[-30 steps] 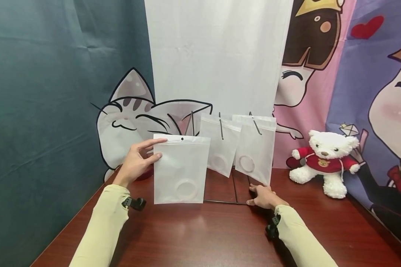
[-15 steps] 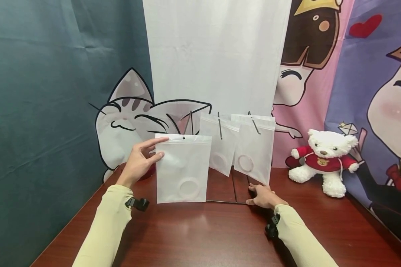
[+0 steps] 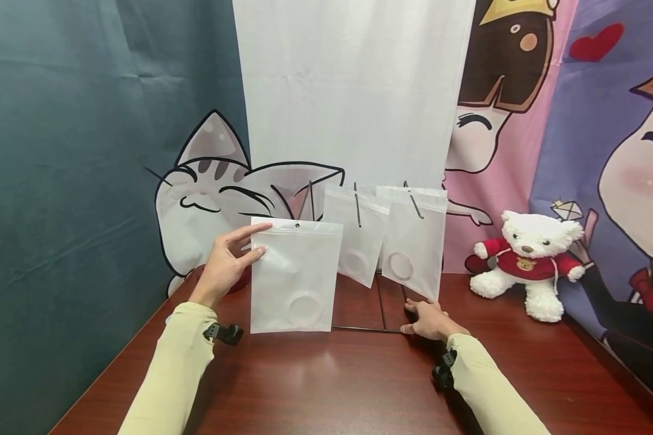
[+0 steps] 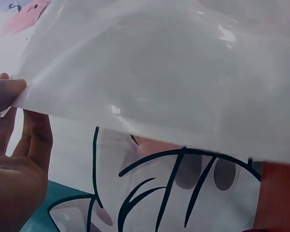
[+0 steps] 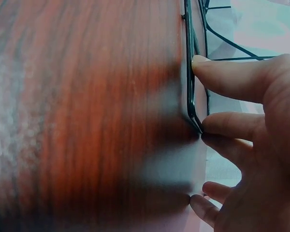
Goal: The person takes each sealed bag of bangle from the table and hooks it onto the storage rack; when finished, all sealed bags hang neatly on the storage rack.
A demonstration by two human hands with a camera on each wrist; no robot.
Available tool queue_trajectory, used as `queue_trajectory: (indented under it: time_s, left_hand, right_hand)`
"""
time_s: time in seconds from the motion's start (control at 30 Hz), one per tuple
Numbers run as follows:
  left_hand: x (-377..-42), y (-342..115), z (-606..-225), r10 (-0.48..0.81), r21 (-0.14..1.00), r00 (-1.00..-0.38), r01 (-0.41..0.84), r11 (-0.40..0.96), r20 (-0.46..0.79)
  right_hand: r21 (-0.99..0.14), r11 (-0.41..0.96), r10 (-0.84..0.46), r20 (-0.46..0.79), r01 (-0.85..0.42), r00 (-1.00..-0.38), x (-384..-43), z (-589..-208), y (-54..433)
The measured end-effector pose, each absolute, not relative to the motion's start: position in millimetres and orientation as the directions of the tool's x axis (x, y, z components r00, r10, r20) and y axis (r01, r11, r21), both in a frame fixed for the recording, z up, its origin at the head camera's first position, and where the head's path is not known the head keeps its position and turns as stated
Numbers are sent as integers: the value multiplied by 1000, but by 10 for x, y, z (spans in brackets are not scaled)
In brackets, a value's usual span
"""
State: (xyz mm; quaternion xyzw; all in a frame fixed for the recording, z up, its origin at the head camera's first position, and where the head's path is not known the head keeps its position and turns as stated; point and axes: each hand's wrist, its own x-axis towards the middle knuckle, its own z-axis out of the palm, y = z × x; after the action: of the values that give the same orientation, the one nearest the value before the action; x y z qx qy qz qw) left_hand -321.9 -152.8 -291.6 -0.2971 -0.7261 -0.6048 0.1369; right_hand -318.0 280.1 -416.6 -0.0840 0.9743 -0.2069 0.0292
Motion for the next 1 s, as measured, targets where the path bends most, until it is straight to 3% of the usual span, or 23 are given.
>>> queue_trajectory:
  time_s: [0.5, 0.77, 0.9, 1.0]
  left_hand:
    - [-3373, -1450, -2889, 209, 794, -819, 571, 211, 533]
    - [-3545, -1365, -2851, 155, 742, -817, 571, 352, 555]
    - [-3613, -1312, -2830, 155, 659, -784, 596, 460, 601]
    - [-3669, -1279, -2838, 214, 521, -742, 616, 591, 635]
  right_hand:
    - [-419, 897, -171, -26, -145, -985, -3176, -4189, 2799]
    - [-412, 899, -173, -21, -149, -985, -3169, -4177, 2799]
    - [-417, 897, -175, -21, -150, -984, -3165, -4177, 2795]
    - [-420, 896, -173, -27, -146, -985, -3162, -4182, 2794]
